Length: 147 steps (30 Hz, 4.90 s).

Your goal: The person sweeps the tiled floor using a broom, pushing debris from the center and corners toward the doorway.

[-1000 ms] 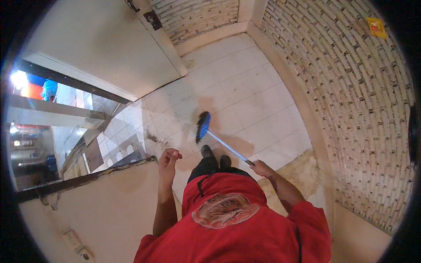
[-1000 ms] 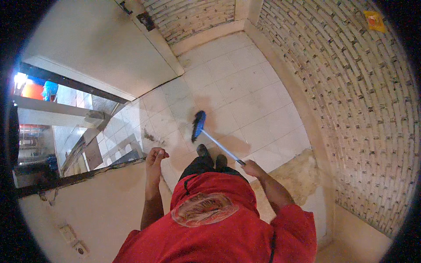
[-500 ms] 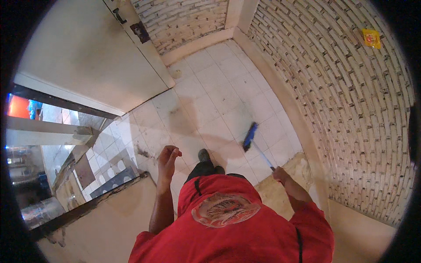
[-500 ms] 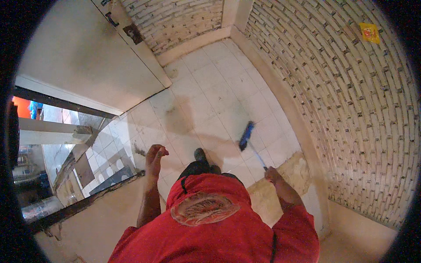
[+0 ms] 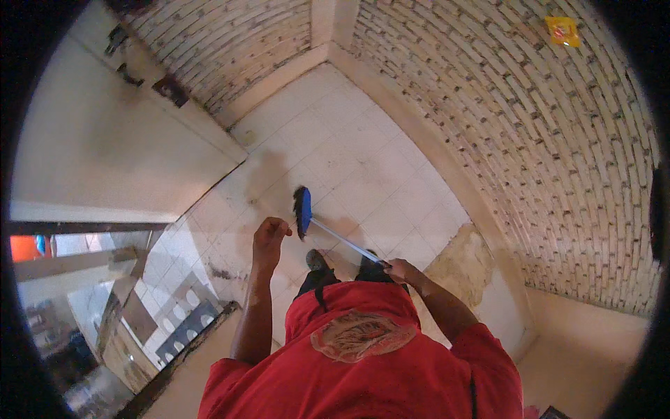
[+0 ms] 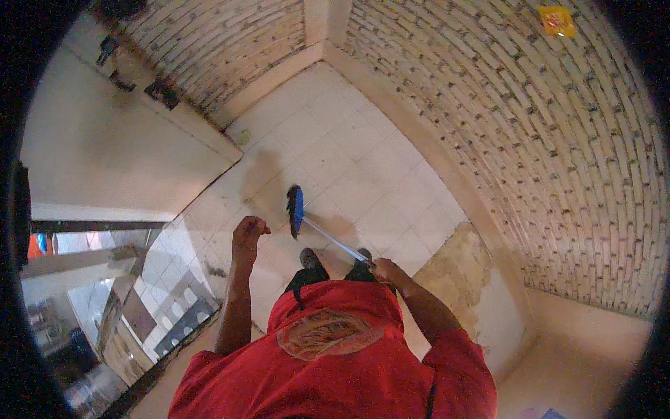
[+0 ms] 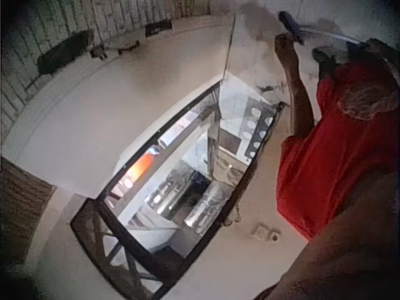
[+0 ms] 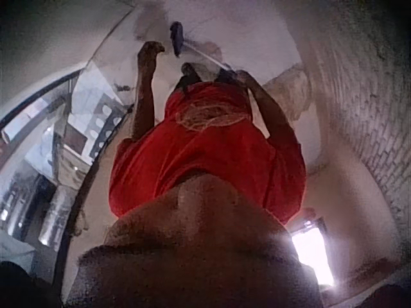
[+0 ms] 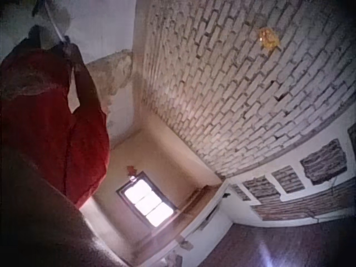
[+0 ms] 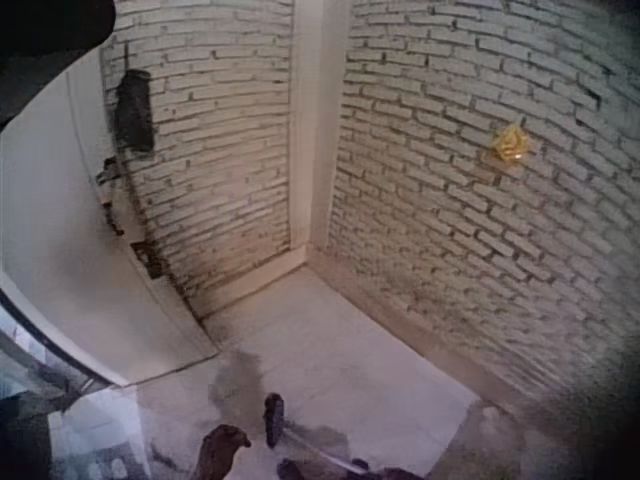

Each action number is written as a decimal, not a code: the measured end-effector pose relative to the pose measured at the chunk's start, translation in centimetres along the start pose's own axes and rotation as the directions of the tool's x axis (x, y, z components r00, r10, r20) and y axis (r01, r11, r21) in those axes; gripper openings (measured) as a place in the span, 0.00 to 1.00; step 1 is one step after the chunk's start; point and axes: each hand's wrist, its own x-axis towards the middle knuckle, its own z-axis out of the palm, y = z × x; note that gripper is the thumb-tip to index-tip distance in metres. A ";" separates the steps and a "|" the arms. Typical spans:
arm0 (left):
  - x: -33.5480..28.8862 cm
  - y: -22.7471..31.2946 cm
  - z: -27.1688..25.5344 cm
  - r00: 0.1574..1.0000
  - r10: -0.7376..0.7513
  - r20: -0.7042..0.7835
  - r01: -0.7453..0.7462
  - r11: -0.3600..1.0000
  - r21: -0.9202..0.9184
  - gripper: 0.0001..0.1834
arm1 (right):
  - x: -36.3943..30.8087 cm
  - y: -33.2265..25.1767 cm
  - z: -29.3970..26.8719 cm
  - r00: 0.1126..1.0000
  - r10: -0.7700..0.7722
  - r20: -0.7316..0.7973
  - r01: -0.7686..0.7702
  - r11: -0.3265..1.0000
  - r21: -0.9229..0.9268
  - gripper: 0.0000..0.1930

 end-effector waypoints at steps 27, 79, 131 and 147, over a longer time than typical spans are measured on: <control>4.2 1.1 27.3 0.973 -0.025 -0.229 0.003 0.995 -0.097 0.04 | 1.4 45.7 -18.8 0.999 0.036 0.035 -0.016 0.884 -0.468 0.10; 12.4 3.4 12.7 0.947 -0.019 -0.321 -0.045 0.981 -0.191 0.04 | 19.7 6.4 -28.3 0.993 -0.037 0.115 0.079 0.917 -0.392 0.16; 22.2 6.1 33.7 0.640 -0.184 -0.746 -0.040 0.962 -0.271 0.02 | 41.5 11.8 -57.8 0.897 -0.205 0.392 0.426 0.639 -0.640 0.12; 22.5 6.3 26.1 0.802 -0.047 -0.595 -0.066 0.984 -0.166 0.04 | 31.0 -1.3 -52.1 0.853 0.016 0.522 0.160 0.943 -0.291 0.11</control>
